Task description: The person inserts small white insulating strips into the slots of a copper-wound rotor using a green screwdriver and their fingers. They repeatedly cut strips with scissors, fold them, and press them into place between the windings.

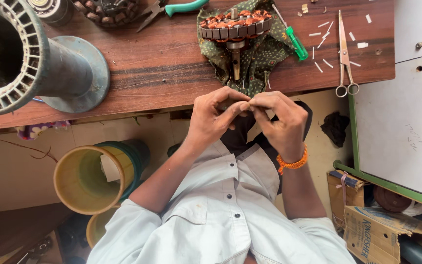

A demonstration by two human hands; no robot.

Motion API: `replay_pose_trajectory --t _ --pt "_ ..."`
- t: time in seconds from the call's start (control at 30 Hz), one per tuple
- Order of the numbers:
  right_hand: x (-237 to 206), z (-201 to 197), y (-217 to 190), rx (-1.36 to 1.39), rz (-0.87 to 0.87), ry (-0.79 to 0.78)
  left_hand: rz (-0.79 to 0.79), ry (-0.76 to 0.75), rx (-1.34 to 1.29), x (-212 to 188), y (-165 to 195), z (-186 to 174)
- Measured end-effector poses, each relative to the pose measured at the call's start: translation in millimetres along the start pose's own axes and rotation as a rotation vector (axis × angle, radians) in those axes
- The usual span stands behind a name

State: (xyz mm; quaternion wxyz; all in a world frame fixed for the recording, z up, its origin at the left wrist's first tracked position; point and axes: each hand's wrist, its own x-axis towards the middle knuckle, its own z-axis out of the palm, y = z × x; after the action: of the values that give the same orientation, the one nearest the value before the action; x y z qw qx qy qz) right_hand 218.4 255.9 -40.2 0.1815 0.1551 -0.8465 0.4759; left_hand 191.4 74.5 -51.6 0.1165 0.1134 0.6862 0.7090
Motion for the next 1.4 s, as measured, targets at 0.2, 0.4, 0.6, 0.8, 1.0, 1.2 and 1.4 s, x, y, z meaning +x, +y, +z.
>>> replay_pose_trajectory --t 0.2,0.4,0.6,0.8,1.0,1.2,1.4 --pt "9 -16 16 -0.06 -0.238 -0.108 -0.169 -0.03 -0.242 -3 -11 6" --pt "14 -5 15 -0.013 -0.219 -0.035 -0.111 0.001 -0.253 0 -6 7" --pt "4 6 5 0.178 0.116 0.018 0.079 0.106 -0.067 -6 -5 9" --pt "-3 23 3 0.309 0.276 0.083 0.414 0.18 0.368 -8 -4 9" --pt "-1 54 7 0.592 0.131 0.279 0.117 0.109 -0.318 -2 2 15" --pt "-16 44 27 0.527 0.09 0.255 0.335 0.179 0.248 2 13 18" --pt "-22 38 33 0.15 0.062 0.389 0.438 0.1 0.356 6 22 20"
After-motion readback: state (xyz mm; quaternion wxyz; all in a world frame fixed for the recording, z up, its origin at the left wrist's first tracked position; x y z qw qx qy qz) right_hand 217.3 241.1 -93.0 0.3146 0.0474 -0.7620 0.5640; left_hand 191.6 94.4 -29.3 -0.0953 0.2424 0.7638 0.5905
